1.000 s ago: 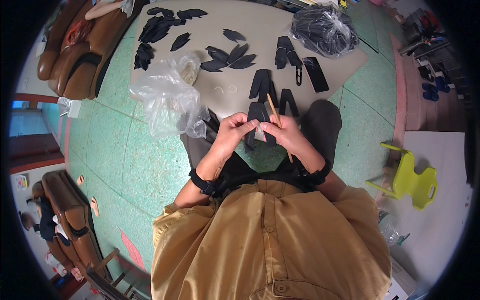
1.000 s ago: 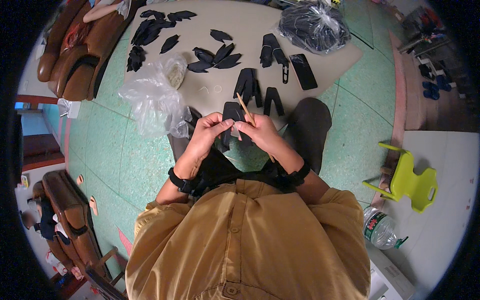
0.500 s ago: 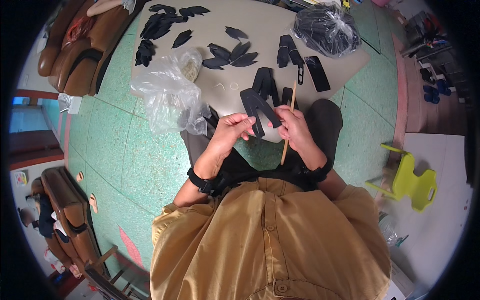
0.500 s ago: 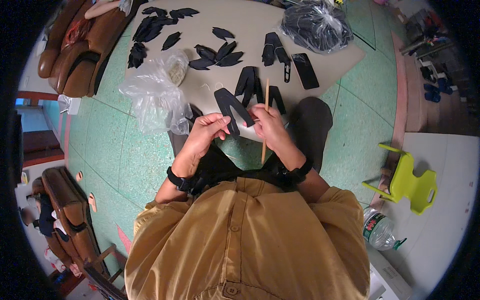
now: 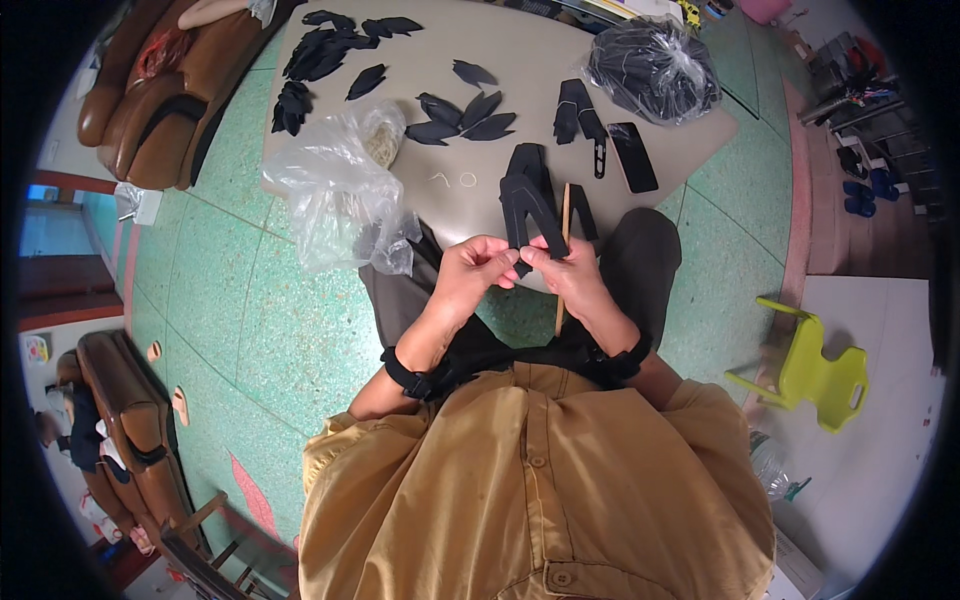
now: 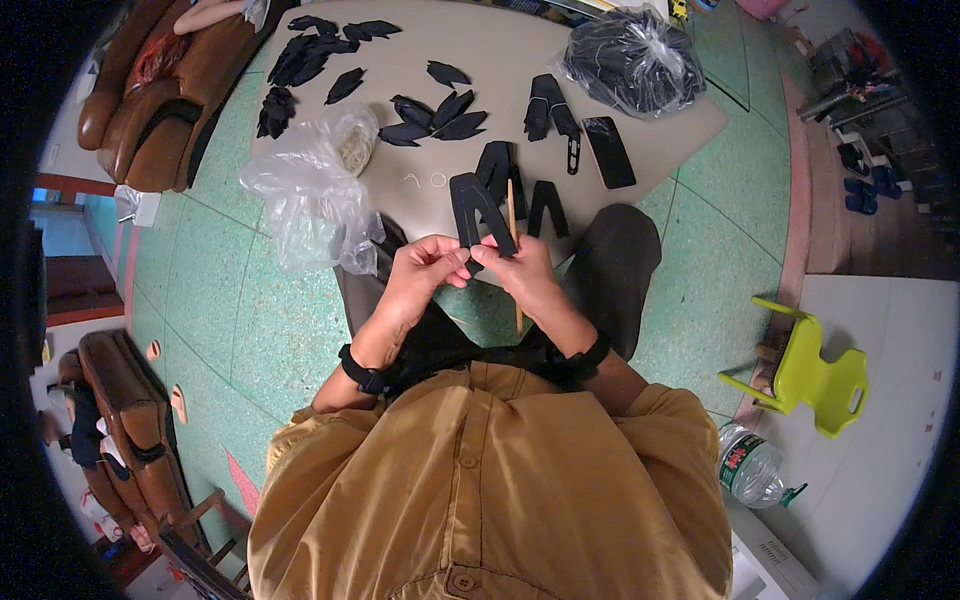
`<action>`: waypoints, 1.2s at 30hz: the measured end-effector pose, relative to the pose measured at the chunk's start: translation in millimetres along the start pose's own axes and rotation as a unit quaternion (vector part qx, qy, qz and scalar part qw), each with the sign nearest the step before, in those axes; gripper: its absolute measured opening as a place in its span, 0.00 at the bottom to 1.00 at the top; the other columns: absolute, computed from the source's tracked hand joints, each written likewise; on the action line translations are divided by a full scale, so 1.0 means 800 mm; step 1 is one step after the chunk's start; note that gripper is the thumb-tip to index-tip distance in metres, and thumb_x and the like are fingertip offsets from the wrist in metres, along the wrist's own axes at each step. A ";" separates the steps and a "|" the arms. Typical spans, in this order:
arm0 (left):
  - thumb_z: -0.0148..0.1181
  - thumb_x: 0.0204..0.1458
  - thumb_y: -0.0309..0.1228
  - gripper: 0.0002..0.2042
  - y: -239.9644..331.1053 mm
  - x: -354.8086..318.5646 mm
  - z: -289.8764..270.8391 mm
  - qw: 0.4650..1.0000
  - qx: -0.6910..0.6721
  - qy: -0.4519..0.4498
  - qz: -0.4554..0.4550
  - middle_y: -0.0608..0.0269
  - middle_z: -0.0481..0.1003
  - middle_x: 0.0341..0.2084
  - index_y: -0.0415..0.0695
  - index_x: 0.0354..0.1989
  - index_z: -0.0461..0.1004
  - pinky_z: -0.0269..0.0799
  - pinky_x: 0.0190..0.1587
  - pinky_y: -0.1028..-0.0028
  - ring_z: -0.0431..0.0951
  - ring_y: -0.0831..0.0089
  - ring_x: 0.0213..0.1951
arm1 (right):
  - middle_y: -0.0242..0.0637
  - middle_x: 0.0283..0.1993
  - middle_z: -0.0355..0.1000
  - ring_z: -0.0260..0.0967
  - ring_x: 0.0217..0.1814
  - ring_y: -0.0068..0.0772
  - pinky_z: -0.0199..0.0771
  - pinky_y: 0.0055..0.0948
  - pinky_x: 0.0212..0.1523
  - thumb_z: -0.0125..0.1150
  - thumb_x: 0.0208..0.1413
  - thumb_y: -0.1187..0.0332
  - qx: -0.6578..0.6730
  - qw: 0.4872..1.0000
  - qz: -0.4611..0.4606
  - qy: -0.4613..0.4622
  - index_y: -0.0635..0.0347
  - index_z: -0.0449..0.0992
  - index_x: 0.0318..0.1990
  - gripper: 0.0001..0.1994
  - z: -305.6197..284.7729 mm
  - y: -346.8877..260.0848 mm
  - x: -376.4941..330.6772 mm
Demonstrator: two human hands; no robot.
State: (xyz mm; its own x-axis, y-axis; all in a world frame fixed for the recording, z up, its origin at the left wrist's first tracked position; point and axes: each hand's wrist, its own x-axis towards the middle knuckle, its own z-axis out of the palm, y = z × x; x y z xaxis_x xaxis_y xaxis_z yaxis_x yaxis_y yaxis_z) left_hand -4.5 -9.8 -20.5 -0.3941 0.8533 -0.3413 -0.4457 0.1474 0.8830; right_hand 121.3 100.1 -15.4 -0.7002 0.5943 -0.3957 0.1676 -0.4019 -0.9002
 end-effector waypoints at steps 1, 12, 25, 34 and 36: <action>0.55 0.51 0.26 0.07 -0.003 0.001 -0.001 1.000 0.000 0.001 0.001 0.64 0.73 0.25 0.36 0.36 0.71 0.71 0.29 0.80 0.73 0.78 0.25 | 0.23 0.21 0.64 0.55 0.18 0.11 0.52 0.15 0.16 0.64 0.46 0.68 -0.003 1.000 0.005 0.001 0.62 0.72 0.31 0.09 0.001 -0.001 0.000; 0.59 0.47 0.26 0.07 0.017 -0.014 0.037 0.918 0.315 0.172 0.168 0.67 0.68 0.12 0.34 0.24 0.72 0.63 0.22 0.81 0.66 0.85 0.18 | 0.23 0.22 0.65 0.57 0.25 0.11 0.57 0.16 0.26 0.59 0.48 0.72 -0.040 0.997 -0.048 0.051 0.64 0.73 0.27 0.05 0.010 0.005 -0.001; 0.56 0.44 0.24 0.05 0.021 -0.010 0.037 0.934 0.303 0.128 0.139 0.65 0.65 0.11 0.35 0.23 0.68 0.62 0.21 0.79 0.62 0.83 0.17 | 0.26 0.20 0.66 0.58 0.23 0.13 0.62 0.19 0.26 0.61 0.47 0.72 -0.140 0.967 -0.187 0.105 0.65 0.71 0.28 0.06 0.018 0.001 -0.010; 0.60 0.46 0.28 0.08 0.018 0.003 0.017 0.984 0.078 0.086 0.136 0.73 0.68 0.19 0.37 0.28 0.69 0.63 0.27 0.83 0.65 0.86 0.25 | 0.22 0.18 0.62 0.55 0.18 0.10 0.53 0.16 0.16 0.61 0.47 0.74 -0.109 0.989 -0.102 0.023 0.63 0.73 0.30 0.04 0.003 0.003 -0.001; 0.60 0.48 0.32 0.08 0.039 0.004 0.009 0.997 0.060 0.051 0.001 0.74 0.68 0.19 0.42 0.26 0.70 0.57 0.23 0.85 0.64 0.88 0.23 | 0.20 0.17 0.60 0.51 0.14 0.09 0.47 0.16 0.13 0.61 0.48 0.73 -0.097 0.991 -0.089 0.002 0.61 0.73 0.30 0.03 0.005 -0.001 -0.002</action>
State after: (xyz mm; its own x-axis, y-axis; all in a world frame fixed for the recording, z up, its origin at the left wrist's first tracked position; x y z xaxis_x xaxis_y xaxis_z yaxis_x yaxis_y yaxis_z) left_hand -14.0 0.9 8.4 -0.4774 0.7995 -0.3645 -0.3469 0.2096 0.9142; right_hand 119.2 96.6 -13.2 -0.7283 0.6466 -0.2271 0.1712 -0.1493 -0.9739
